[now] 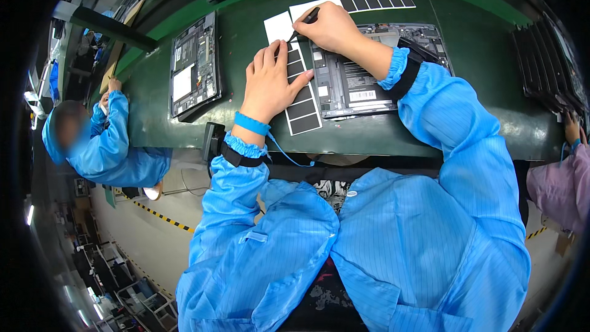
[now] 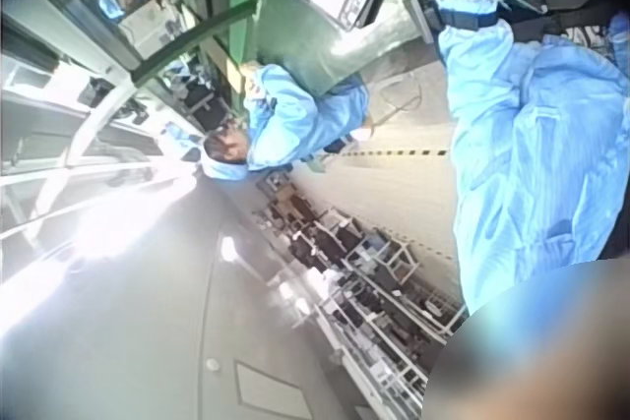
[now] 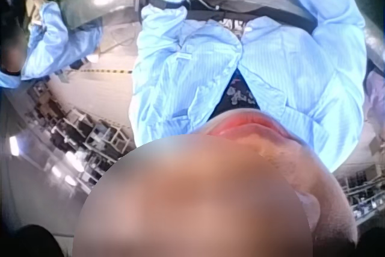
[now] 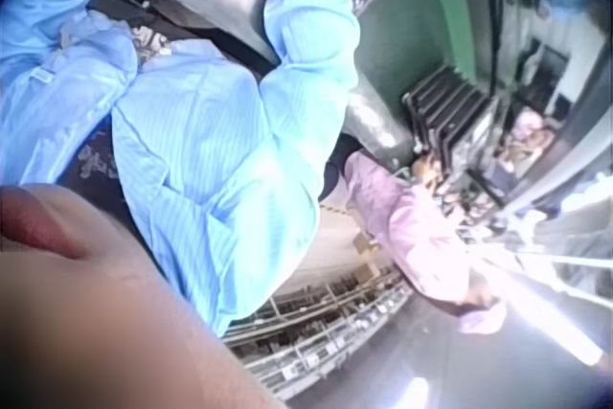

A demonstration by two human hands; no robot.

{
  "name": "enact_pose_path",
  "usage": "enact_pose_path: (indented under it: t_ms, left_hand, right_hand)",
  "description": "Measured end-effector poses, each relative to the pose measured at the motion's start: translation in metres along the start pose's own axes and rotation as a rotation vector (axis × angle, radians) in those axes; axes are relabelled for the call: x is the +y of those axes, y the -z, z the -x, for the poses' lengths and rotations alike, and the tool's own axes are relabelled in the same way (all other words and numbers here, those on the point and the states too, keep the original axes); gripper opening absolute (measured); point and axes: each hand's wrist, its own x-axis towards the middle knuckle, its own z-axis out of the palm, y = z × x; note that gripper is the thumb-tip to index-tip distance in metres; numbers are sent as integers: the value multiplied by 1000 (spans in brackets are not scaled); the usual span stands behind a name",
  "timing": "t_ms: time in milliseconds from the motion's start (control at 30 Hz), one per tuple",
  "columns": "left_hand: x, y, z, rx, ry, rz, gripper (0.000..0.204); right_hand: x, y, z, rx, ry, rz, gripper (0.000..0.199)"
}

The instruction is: Assembling internal components of a tablet or similar electronic device on a production line.

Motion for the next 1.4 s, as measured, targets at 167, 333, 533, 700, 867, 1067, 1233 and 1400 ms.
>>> enact_pose_path:
  t_ms: [167, 333, 533, 700, 867, 1067, 1233, 1400]
  left_hand:
    - [-1, -2, 0, -6, 16, 58, 79]
    - [-1, -3, -2, -21, 5, 75, 75]
    - [22, 30, -21, 127, -37, 399, 30]
    - [109, 21, -50, -156, -326, 746, 41]
    - [148, -14, -72, -231, -497, 671, 54]
    - [151, -18, -75, -255, -547, 640, 50]
    - [153, -15, -74, -272, -525, 640, 46]
    - [151, -16, -78, -301, -516, 649, 46]
  right_hand:
    - [9, -1, 1, -10, 32, -194, 22]
    - [-8, 27, 16, -7, 55, -600, 19]
    - [13, 143, 63, 69, -100, -386, 29]
    - [72, 180, 88, 165, -266, -446, 28]
    - [86, 184, 91, 188, -304, -466, 28]
    - [84, 187, 92, 223, -377, -551, 27]
    - [90, 190, 93, 117, -397, -578, 24]
    - [95, 192, 89, 103, -435, -591, 25]
